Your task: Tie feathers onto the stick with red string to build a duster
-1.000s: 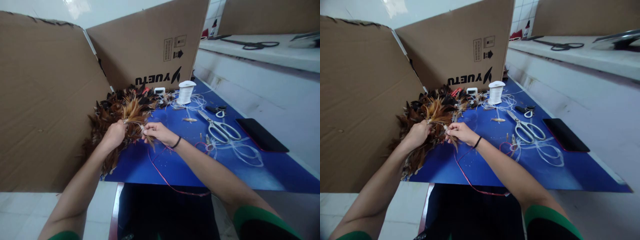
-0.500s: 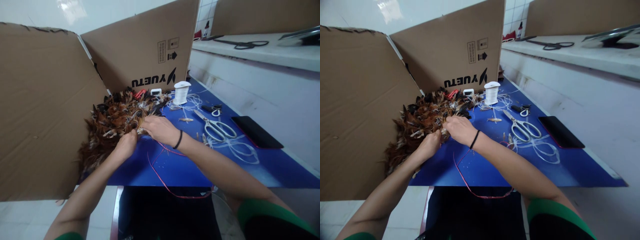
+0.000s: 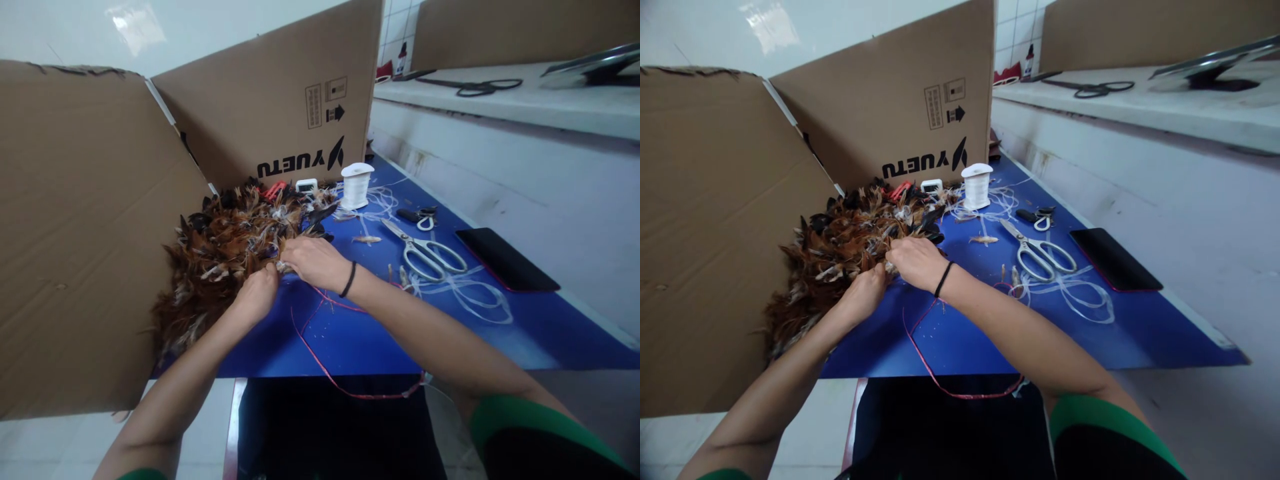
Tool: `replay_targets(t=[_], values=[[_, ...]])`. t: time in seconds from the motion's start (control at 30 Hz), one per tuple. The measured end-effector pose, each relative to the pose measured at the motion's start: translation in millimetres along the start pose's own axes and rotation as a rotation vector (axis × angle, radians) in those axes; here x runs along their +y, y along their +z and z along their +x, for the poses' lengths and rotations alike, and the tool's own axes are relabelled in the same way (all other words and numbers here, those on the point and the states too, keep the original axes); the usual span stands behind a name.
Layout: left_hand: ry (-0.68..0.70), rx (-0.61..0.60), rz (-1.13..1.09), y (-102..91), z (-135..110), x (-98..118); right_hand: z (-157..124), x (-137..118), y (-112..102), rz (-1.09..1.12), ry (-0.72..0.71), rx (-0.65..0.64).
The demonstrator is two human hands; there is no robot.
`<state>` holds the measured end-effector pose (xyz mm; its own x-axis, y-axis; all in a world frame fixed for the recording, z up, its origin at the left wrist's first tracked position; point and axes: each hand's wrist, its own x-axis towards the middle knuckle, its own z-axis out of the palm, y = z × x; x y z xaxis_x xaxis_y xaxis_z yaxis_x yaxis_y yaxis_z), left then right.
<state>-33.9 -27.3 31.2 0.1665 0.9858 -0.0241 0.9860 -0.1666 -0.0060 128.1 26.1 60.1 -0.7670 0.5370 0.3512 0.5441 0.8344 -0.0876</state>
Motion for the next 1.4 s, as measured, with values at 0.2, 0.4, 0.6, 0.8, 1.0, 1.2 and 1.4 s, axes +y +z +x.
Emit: replay_targets(t=[0.2,0.4,0.6,0.8,1.0,1.2,1.4], values=[[0.065,0.005,-0.022,7.1,5,0,0,-3,-5,-0.028,0.028,-0.067],[0.104,0.008,-0.138,9.5,9,0,0,-4,-10,-0.030,0.058,-0.157],[0.070,-0.030,-0.167,7.6,13,3,-3,2,-6,-0.036,0.025,-0.138],[0.111,-0.009,-0.219,11.7,16,2,-5,11,-3,0.012,0.041,-0.064],[0.121,-0.028,-0.251,13.4,18,3,-5,15,1,0.079,0.041,-0.088],[0.095,-0.064,-0.266,11.0,19,7,-4,13,3,0.029,0.042,-0.144],[0.072,-0.089,-0.396,11.6,22,4,-4,15,4,-0.039,-0.032,-0.169]])
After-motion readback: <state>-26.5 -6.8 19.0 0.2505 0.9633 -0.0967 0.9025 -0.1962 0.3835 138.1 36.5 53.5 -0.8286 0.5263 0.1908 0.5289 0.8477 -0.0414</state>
